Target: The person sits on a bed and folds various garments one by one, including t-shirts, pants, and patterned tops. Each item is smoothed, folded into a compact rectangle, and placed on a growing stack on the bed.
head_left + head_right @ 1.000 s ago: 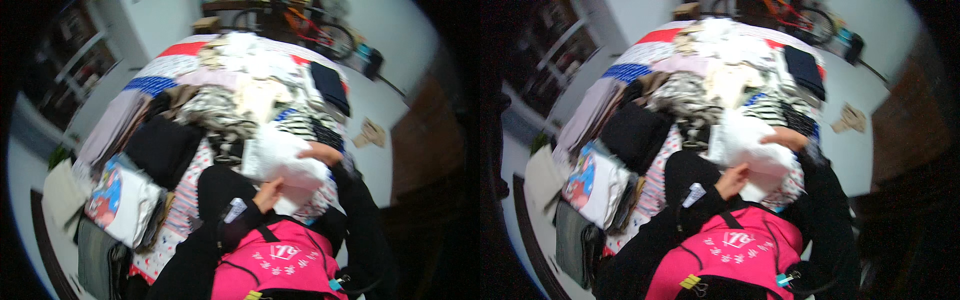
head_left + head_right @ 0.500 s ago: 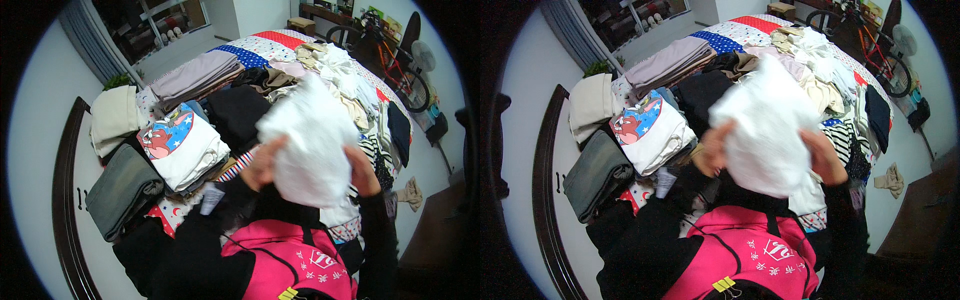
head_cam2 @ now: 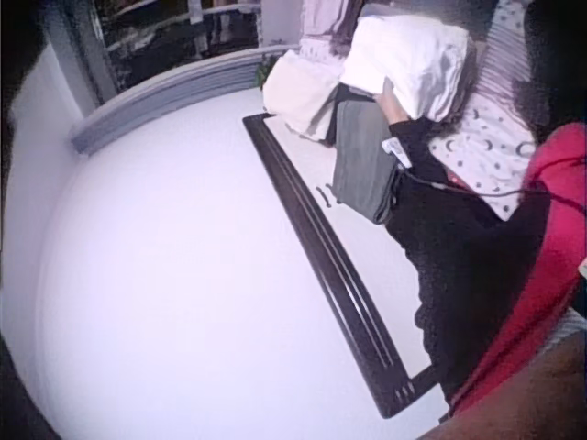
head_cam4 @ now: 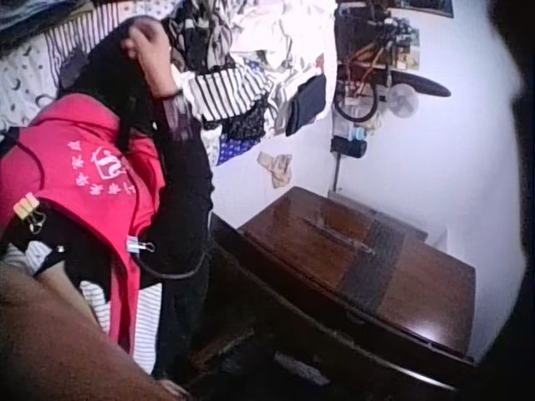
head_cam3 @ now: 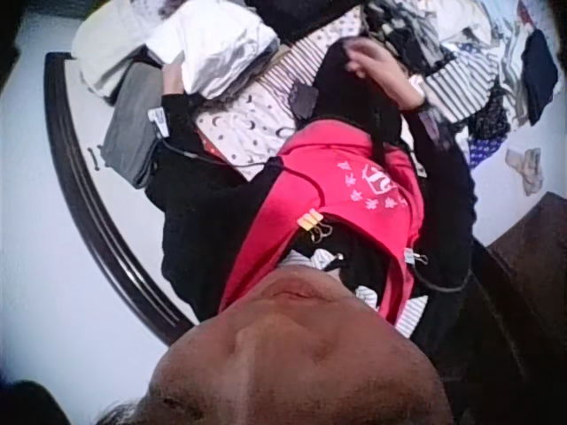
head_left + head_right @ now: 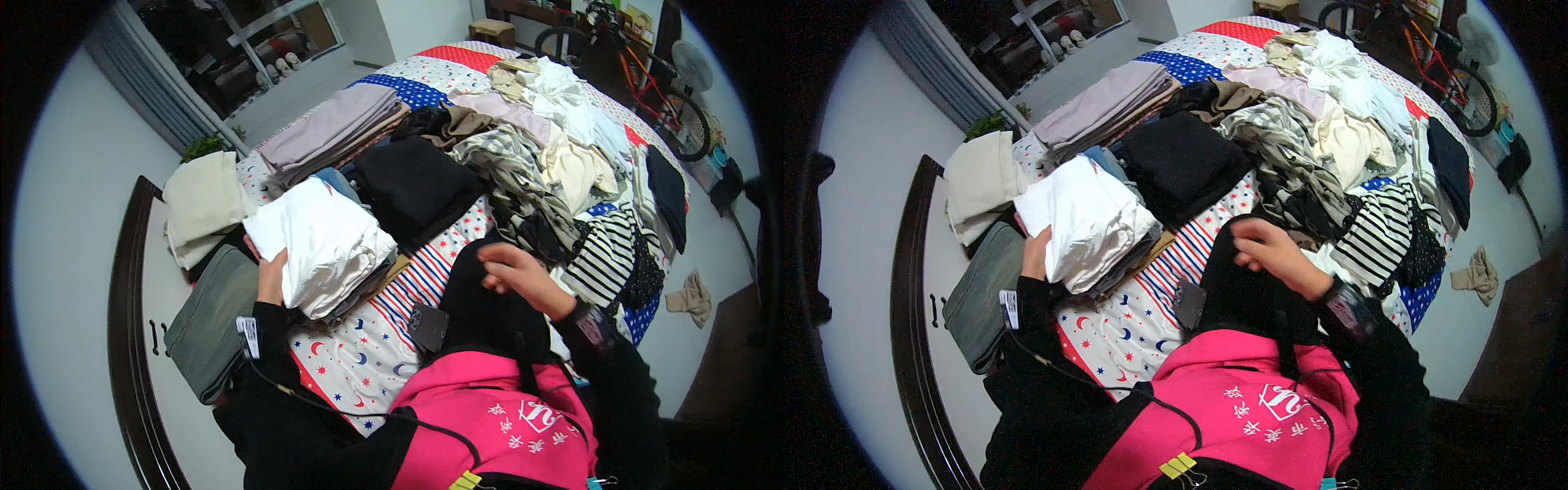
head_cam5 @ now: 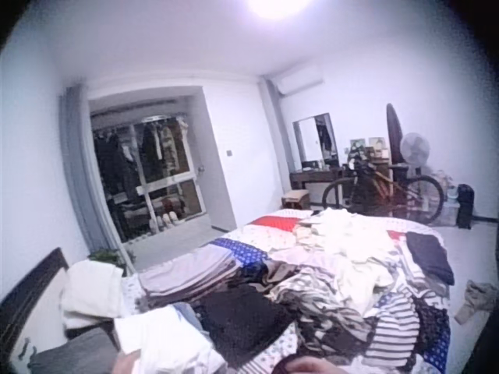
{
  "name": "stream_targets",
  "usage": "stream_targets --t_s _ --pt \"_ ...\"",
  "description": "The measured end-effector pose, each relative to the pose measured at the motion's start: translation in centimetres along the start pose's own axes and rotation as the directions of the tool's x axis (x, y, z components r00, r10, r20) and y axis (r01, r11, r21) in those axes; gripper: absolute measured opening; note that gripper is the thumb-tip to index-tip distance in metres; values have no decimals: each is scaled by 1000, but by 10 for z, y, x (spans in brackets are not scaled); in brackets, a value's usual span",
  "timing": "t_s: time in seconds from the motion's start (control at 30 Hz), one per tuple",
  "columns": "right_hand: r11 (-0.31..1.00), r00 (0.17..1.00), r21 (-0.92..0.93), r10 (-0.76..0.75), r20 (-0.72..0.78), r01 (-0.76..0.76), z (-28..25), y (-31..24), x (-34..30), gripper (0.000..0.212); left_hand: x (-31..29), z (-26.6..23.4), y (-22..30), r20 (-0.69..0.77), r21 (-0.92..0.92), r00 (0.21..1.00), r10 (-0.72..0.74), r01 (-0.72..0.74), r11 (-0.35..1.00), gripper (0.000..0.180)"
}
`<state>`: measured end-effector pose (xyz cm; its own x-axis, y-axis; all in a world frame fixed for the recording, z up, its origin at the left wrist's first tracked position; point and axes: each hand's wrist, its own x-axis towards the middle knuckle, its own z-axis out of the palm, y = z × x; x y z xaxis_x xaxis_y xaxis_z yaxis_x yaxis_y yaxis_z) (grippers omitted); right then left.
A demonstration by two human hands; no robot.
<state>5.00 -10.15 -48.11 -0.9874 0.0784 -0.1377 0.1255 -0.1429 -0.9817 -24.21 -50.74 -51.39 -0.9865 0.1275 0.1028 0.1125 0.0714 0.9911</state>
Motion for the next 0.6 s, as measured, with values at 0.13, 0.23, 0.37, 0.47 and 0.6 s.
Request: stream_targets --t_s 0.13,0.23,0.37,0.47,0.6 --pt "964 933 201 228 -277 -176 -54 47 -89 23 -22 24 40 109 988 785 610 -156 24 90" --pt "932 830 304 322 -455 -195 -81 81 -150 19 -10 59 77 270 960 847 457 -200 -195 64" --pt "900 735 409 380 -562 -152 -90 123 -185 18 26 89 40 150 961 915 373 -47 -272 59" --pt "878 700 464 403 -590 -115 -89 137 -188 18 64 90 -18 10 934 985 172 52 -354 57" --pt "894 715 433 376 -589 -113 -103 128 -169 16 97 82 -54 -58 951 977 204 116 -285 57"
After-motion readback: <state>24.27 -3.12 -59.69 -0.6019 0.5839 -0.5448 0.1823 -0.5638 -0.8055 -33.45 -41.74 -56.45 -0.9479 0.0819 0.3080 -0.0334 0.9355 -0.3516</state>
